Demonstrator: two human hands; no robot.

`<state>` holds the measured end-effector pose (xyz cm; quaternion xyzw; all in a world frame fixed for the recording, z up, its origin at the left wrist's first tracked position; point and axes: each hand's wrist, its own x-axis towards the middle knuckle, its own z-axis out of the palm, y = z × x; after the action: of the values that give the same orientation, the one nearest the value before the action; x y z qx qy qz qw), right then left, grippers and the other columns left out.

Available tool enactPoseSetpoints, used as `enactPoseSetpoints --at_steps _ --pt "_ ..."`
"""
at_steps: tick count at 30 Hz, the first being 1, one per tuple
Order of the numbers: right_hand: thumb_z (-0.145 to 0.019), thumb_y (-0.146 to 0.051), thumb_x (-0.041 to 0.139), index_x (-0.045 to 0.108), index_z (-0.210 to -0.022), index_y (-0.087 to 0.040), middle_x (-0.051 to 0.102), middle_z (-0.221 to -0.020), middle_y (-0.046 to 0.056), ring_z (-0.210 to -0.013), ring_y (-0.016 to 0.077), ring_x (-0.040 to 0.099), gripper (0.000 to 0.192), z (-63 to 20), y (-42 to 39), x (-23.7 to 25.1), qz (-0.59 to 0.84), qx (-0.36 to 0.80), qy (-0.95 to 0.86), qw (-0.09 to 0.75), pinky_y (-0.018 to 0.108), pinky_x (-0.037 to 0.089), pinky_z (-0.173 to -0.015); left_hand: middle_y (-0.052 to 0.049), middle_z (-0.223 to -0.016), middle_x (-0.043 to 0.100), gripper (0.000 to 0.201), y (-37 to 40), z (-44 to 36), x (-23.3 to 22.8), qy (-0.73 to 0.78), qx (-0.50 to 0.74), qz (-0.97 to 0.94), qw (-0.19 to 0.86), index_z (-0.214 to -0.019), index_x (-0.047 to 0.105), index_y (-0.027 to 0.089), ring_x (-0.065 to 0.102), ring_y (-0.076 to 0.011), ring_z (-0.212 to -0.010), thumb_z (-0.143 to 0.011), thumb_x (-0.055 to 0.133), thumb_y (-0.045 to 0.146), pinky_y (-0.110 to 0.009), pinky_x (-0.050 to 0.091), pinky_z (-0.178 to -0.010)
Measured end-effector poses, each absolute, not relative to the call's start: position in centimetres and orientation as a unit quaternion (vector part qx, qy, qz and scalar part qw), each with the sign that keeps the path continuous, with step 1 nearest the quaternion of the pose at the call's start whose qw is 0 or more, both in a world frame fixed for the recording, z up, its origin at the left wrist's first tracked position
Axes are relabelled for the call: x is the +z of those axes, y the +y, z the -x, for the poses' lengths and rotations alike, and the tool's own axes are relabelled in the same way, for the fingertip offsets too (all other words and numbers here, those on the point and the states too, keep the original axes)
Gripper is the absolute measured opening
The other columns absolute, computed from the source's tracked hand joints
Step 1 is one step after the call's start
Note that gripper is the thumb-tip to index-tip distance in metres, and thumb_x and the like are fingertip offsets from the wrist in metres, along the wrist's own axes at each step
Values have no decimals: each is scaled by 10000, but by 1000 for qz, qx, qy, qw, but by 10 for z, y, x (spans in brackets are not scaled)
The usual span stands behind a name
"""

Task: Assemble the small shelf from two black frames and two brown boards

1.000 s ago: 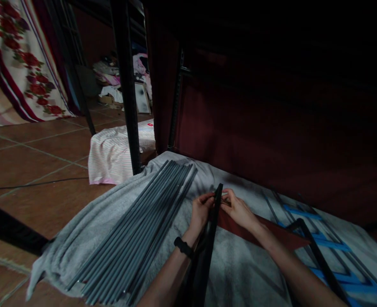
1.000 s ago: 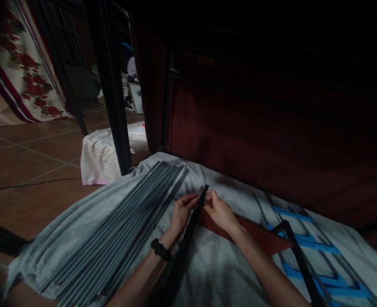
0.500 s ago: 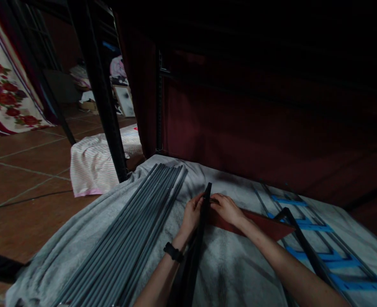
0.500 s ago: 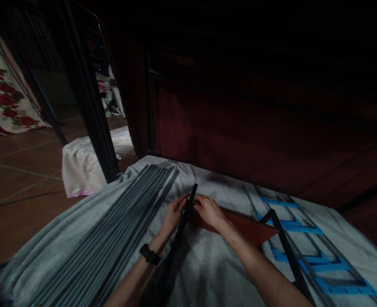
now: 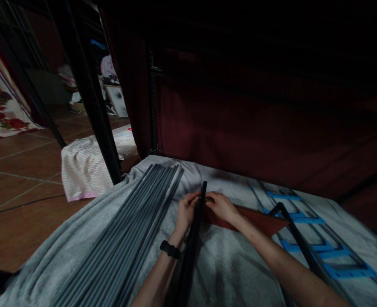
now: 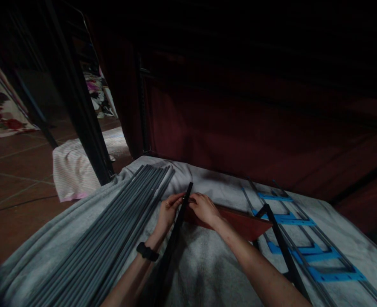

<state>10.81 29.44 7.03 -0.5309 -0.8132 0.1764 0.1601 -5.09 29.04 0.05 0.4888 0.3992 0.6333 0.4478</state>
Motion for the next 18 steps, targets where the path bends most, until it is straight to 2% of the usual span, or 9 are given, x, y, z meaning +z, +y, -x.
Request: enactPoseSetpoints --at_steps 3,5,7,9,12,15,18 --pt "-883 -189 539 671 -1078 -209 707 -1138 62 -1058 208 637 236 -109 294 70 536 170 -813 152 305 441 -922 -87 -988 765 295 289 54 5 403 625 -481 464 -1032 771 179 688 -226 -929 -787 697 325 -347 509 -894" --pt "-887 -190 532 668 -1076 -210 708 -1131 61 -1055 205 636 233 -109 294 70 535 167 -814 149 305 438 -923 -92 -972 765 363 287 54 7 406 624 -457 487 -1076 745 155 692 -216 -884 -799 691 384 -330 524 -842" --pt "-891 -190 527 667 -1073 -209 708 -1125 59 -1053 205 635 230 -109 294 69 533 165 -816 149 306 434 -927 -79 -835 749 374 287 54 8 422 625 -438 489 -964 744 129 671 -189 -739 -813 666 463 -291 523 -712" --pt "-895 -194 525 666 -1073 -205 707 -1128 61 -1055 206 633 228 -109 294 69 531 163 -818 152 308 431 -932 -35 -652 674 384 287 53 8 445 627 -431 473 -754 706 133 591 -147 -587 -796 669 513 -252 469 -587" --pt "-894 -194 529 667 -1074 -199 706 -1125 66 -1045 205 635 227 -108 293 71 529 164 -818 156 304 435 -922 12 -549 576 382 288 54 8 452 624 -437 464 -619 641 152 502 -111 -527 -739 722 506 -228 410 -545" --pt "-895 -191 531 672 -1064 -203 710 -1109 62 -1033 203 638 221 -108 293 73 528 167 -817 159 302 438 -910 -10 -648 641 339 287 55 10 427 626 -431 491 -712 704 141 540 -120 -597 -686 769 472 -232 433 -601" --pt "-894 -192 537 679 -1055 -210 714 -1101 56 -1025 201 642 215 -108 293 73 531 171 -814 159 298 441 -902 -57 -811 705 425 285 55 13 399 607 -399 560 -898 745 131 610 -154 -713 -666 784 486 -255 472 -679"
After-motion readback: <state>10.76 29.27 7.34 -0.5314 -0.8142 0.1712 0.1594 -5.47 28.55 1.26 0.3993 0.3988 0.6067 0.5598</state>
